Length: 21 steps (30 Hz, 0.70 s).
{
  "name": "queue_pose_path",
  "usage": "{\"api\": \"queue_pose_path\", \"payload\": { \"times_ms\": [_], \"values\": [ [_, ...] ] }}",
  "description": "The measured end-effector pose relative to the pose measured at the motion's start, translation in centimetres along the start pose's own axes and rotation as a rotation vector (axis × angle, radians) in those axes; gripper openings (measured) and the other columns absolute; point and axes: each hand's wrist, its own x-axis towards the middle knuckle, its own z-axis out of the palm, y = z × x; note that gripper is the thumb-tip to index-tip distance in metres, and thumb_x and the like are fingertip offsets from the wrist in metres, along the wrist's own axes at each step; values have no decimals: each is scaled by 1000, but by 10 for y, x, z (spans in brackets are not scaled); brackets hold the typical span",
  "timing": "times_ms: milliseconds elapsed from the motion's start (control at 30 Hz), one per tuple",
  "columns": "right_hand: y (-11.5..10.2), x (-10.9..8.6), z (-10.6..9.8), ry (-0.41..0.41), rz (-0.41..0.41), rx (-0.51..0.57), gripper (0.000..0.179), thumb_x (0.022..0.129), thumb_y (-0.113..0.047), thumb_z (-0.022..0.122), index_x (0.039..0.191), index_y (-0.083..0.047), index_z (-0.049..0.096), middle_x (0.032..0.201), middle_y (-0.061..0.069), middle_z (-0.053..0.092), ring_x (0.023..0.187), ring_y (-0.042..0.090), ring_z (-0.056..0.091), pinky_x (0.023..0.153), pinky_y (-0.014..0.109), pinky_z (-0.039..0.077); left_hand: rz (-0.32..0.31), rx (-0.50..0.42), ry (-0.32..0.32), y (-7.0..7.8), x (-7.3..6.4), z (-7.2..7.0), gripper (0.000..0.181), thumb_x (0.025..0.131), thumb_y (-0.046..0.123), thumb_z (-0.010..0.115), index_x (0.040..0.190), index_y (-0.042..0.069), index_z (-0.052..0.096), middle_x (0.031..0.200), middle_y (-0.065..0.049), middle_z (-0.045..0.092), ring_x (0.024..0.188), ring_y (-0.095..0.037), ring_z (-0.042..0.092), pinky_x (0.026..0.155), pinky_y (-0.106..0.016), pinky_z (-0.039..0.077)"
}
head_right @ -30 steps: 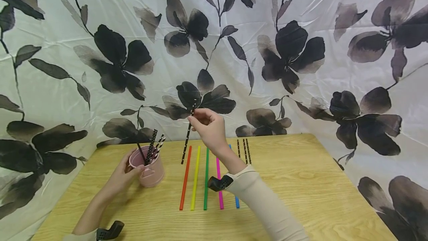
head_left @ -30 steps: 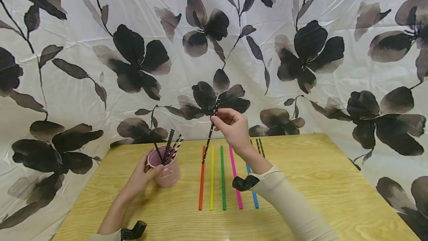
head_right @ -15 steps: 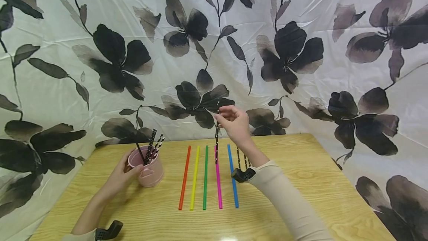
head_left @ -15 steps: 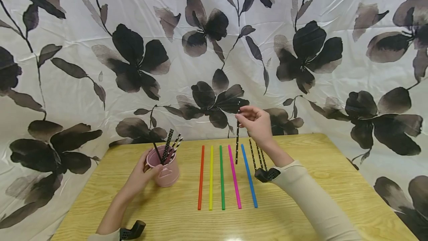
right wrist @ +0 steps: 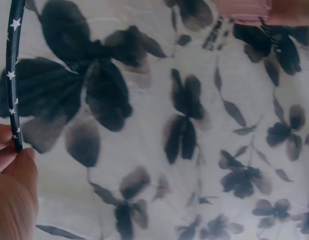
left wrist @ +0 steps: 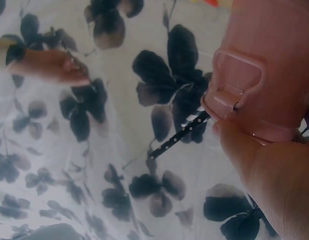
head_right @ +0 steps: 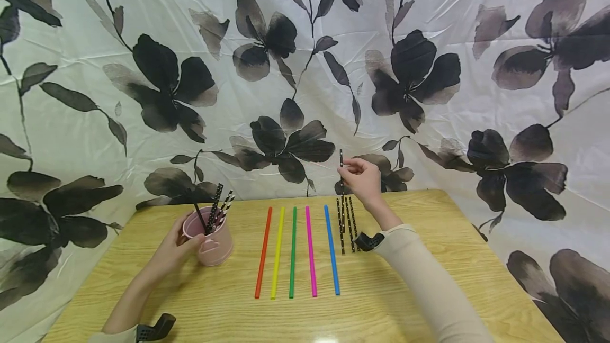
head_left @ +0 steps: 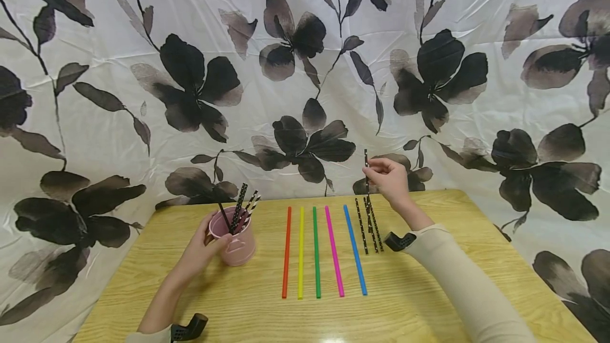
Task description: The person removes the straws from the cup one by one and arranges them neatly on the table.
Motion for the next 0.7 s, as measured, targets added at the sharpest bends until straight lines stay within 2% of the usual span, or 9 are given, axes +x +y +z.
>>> {"api": "queue_pose_path", "payload": {
  "times_ms": [167,400,567,700],
  "values": [
    [32,7,-12,9,93,-58,34,76,-21,70,103,0,63,80,10,63,66,27,61,59,37,52,0,8,3,0,1,-2,71,86,24,58,141,20,13,141,-14,20,126,-36,21,98,-52,21],
    [64,14,-25,-34,229,-129,34,80,-18,66,106,3,60,89,17,62,79,34,60,65,37,52,27,-4,0,-2,3,-2,70,86,22,58,141,17,14,140,-15,21,125,-35,22,98,-51,22],
    [80,15,-29,-59,319,-190,30,81,-15,65,105,2,61,93,20,62,72,27,62,68,41,51,23,0,-8,-4,5,-3,68,86,23,58,140,20,17,139,-12,24,124,-34,25,97,-52,24],
    [93,14,-31,-90,365,-249,28,80,-15,65,103,2,62,87,17,64,67,24,61,66,44,50,20,-6,-14,1,5,-3,68,86,22,59,140,16,18,138,-13,26,124,-35,25,96,-53,24]
  ]
}}
